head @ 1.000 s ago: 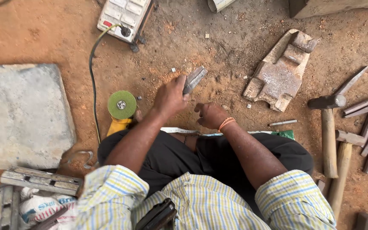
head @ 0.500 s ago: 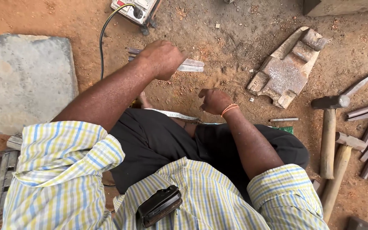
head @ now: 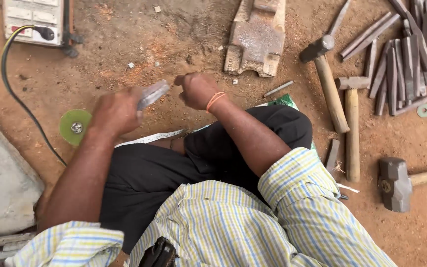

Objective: The person sits on the ground and measures metal rods with a tape measure, holding the tape against a small metal frame and comparing rods side by side. They then pick up an angle grinder and grind a rod on a stone block, producing sparks.

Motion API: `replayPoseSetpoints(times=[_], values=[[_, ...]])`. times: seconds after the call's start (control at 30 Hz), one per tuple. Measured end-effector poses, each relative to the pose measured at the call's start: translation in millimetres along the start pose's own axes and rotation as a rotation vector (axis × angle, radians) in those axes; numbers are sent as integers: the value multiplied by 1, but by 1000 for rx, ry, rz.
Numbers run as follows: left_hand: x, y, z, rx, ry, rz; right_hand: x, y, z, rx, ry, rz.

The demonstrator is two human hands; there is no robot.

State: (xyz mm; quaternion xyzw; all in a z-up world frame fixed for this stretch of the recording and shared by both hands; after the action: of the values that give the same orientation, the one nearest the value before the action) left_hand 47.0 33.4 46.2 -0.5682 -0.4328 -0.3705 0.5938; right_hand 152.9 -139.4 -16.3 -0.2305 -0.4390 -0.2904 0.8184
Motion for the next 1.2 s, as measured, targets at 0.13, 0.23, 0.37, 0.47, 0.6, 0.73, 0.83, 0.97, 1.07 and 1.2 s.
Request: replayPoseSetpoints(times=[0.13, 0.23, 0.37, 0.47, 0.6, 0.73, 0.83, 0.97, 1.07, 1.2], values=[[-30, 13, -5, -63, 10, 5, 45, -5, -15, 137, 333, -292], [-55, 35, -9, -77, 53, 94, 127, -44, -24, 107, 531, -357], [-96, 70, -4, -68, 51, 180, 172, -86, -106, -10, 448, -402], [-104, 89, -7, -137, 13, -19, 156, -119, -218, -292, 125, -423], [-99, 88, -9, -68, 33, 152, 106, -191, -331, -556, -222, -529], [-92, 90, -13, -60, 55, 196, 73, -223, -351, -726, -212, -513], [-106, 95, -11, -43, 37, 159, 57, -223, -348, -672, -155, -592], [-117, 99, -9, -30, 33, 158, 49, -226, -375, -653, -206, -652], [-119, 100, -8, -30, 90, 150, 56, -223, -377, -663, 16, -659], [-128, 102, -11, -43, 143, 132, 71, -222, -374, -687, -32, -517]])
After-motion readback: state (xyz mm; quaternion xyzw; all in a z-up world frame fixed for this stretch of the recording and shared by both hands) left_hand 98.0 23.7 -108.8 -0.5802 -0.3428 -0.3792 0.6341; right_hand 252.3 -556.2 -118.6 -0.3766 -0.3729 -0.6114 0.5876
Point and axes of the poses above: each hand's wrist, its own y-axis towards the middle knuckle, its own x-axis out of the back of the hand, z = x × y, the point moved 5 cm from there along y, towards the middle knuckle, and after that the axes turned 4 degrees about -z, right-handed, at the moved point
